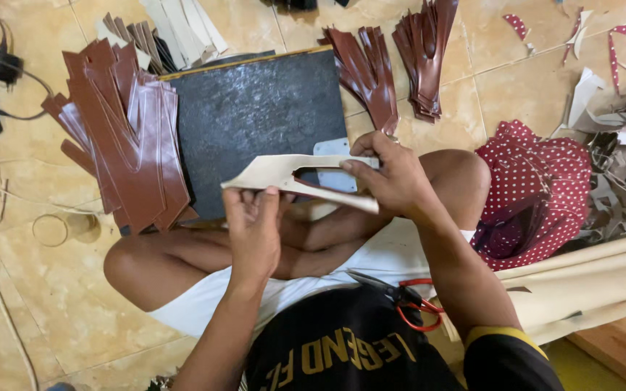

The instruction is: The person sits on the floor and uses a paper template to cut brown leather pieces with scissors. They repeatedly align the template, cut along the edges, and stack the finished pieces.

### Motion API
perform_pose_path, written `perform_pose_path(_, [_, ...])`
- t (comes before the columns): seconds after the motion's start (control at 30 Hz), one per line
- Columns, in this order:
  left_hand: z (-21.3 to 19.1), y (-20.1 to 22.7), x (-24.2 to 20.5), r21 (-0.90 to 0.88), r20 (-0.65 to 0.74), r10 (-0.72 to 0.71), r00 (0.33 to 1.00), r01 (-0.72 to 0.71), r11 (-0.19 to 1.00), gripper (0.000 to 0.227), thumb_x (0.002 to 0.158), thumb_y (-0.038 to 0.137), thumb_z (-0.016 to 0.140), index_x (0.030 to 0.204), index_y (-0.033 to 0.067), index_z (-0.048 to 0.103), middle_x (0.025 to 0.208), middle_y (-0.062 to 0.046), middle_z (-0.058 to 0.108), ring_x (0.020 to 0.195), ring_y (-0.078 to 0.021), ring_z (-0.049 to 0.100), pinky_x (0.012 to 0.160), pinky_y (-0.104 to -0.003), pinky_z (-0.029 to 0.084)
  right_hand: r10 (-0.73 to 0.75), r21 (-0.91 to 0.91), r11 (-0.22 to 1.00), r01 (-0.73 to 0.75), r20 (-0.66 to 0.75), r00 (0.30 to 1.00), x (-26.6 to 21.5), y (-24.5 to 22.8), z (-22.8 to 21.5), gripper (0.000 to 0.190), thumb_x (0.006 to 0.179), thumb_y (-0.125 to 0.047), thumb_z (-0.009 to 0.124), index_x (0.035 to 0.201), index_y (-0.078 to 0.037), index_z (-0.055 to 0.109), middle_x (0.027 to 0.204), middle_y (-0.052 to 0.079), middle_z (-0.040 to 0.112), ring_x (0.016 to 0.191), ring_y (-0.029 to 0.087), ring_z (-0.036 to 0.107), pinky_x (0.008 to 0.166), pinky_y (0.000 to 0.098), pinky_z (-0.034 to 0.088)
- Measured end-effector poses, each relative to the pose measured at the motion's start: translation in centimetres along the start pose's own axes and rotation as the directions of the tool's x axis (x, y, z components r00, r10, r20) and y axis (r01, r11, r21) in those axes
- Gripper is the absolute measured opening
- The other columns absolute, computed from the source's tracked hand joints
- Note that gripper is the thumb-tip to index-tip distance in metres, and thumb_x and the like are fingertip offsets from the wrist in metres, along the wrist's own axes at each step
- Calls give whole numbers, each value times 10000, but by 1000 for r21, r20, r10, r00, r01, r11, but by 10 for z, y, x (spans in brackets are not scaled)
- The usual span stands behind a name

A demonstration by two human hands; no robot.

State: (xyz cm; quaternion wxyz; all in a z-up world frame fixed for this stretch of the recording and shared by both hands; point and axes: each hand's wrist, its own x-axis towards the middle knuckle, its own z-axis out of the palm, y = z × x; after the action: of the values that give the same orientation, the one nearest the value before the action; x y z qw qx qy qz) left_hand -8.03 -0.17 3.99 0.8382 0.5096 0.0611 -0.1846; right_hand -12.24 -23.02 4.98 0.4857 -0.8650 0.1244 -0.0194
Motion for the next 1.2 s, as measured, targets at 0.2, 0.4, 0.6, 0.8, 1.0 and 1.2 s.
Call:
perform_pose_path(0.2, [-10, 19, -7, 901, 405, 693, 596, -389, -192, 493, 922, 126, 744, 1345, 36, 509, 1391, -252, 417, 1274, -439, 435, 1123, -542, 356, -294, -337, 910, 242, -113, 949, -3, -11, 42, 181, 926, -188, 790, 1060, -72, 753, 1001, 145, 694, 853, 343, 682, 709, 425, 528])
perform_pose_path(0.4, [15, -11, 41, 650, 691, 291, 662, -745, 150, 268, 928, 108, 760, 1176, 31, 698, 1212, -91, 607, 1192, -315, 571, 1001, -459, 458, -235, -196, 959, 205, -143, 961, -6, 9, 28, 231, 937, -115, 715, 1159, -54, 719, 1062, 163, 687, 899, 323, 672, 779, 414, 549])
perform_pose_path(0.6, [16, -19, 52, 645, 708, 225, 670, -742, 182, 209, 906, 153, 781, 1096, 78, 736, 1115, -69, 600, 1081, -304, 574, 882, -452, 452, -214, -268, 943, 199, -28, 976, -14, 9, 5, 211, 958, -89, 727, 1166, -59, 748, 1021, 150, 718, 898, 336, 692, 788, 412, 551])
perform_pose_path(0.8, [15, -18, 58, 663, 672, 193, 715, -697, 274, 231, 897, 154, 787, 1106, 73, 733, 1122, -86, 588, 1068, -310, 561, 898, -452, 455, -260, -244, 934, 260, 35, 965, -1, 5, 3, 207, 973, -98, 718, 1177, -75, 744, 1024, 143, 718, 864, 326, 708, 779, 392, 563])
perform_pose_path(1.0, [16, -19, 63, 688, 657, 116, 745, -655, 312, 186, 898, 158, 781, 1069, 94, 747, 1090, -57, 599, 1059, -295, 566, 907, -442, 432, -216, -239, 942, 236, 108, 970, 6, 11, -5, 190, 939, -116, 750, 1127, -86, 754, 1015, 130, 739, 837, 309, 706, 756, 381, 564])
perform_pose_path(1.2, [20, -12, 67, 689, 651, 84, 754, -634, 350, 123, 898, 154, 775, 1012, 108, 759, 1045, -18, 631, 1017, -276, 564, 889, -433, 415, -166, -262, 945, 195, 132, 977, 12, 16, -8, 181, 902, -114, 767, 1083, -109, 781, 990, 92, 761, 760, 263, 701, 724, 357, 571])
